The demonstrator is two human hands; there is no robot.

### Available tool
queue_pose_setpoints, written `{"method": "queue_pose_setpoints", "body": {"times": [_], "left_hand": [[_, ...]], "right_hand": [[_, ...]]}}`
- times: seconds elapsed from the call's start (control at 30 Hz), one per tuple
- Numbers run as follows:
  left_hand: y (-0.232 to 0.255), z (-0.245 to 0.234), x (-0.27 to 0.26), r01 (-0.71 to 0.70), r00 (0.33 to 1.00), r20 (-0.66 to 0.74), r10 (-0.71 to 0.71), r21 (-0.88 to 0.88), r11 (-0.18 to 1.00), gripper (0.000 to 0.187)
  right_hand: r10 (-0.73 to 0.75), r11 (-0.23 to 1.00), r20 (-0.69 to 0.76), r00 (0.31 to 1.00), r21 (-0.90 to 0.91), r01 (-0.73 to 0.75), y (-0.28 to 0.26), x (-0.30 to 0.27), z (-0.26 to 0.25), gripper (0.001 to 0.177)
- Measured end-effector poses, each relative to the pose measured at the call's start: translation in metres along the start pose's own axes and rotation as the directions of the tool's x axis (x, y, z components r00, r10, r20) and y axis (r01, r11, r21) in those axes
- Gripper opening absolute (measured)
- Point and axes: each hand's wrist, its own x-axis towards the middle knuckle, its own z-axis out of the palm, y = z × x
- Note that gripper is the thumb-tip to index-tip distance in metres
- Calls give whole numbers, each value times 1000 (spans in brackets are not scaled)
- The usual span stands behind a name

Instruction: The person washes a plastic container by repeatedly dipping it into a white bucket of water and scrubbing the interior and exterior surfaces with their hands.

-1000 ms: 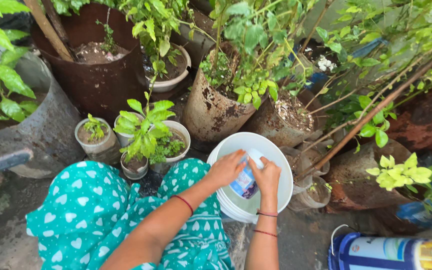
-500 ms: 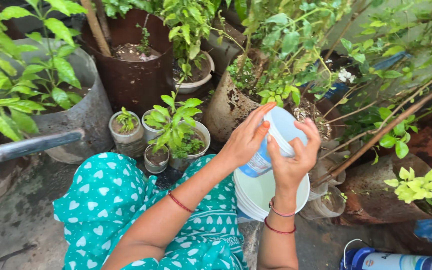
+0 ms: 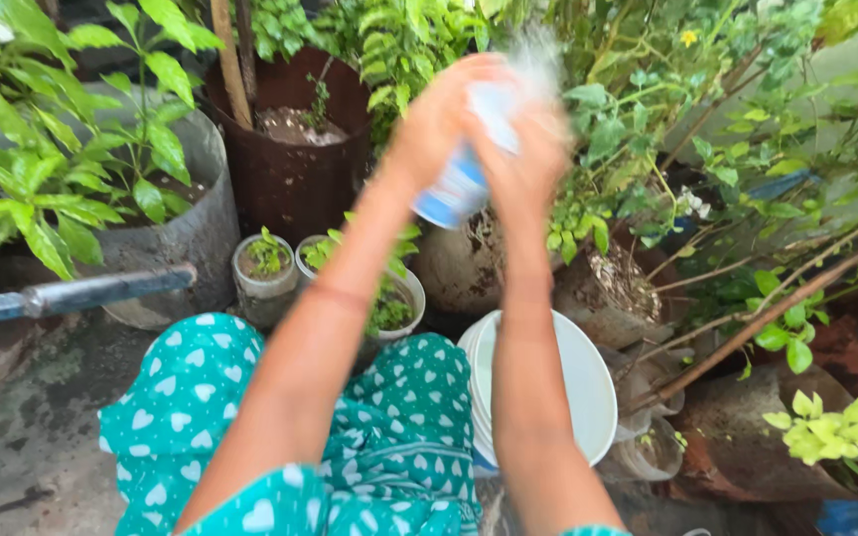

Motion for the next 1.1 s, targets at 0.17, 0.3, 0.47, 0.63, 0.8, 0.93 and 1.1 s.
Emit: {"method": "queue_pose_setpoints", "body": {"times": [0.17, 0.3, 0.47, 0.63, 0.8, 0.93, 1.1], "left_hand": [[-75, -21, -84, 355, 933, -44, -357, 279, 892, 46], [-68, -7, -143, 386, 907, 38, -418, 318, 866, 40], [-26, 11, -184, 431, 872, 121, -474, 265, 862, 38], [14, 16, -185, 422, 894, 92, -439, 162, 892, 44], [60, 16, -159, 271, 956, 60, -287, 189, 944, 51], [106, 16, -130, 174, 979, 76, -190, 177, 969, 52], [169, 11, -86, -84, 987, 150, 64, 131, 988, 51]], "right_hand": [[-108, 955, 246, 963, 295, 31, 45, -68, 81, 41], [-10, 969, 310, 951, 237, -67, 53, -135, 72, 39], [203, 921, 343, 917, 252, -298, 30, -178, 26, 26], [198, 924, 289, 937, 265, -277, -5, -164, -11, 19], [172, 945, 101, 980, 263, -193, -41, -138, -46, 26], [135, 960, 28, 990, 242, -138, -71, -116, -80, 25], [-144, 988, -229, 963, 12, 151, -101, -89, -134, 31]]}}
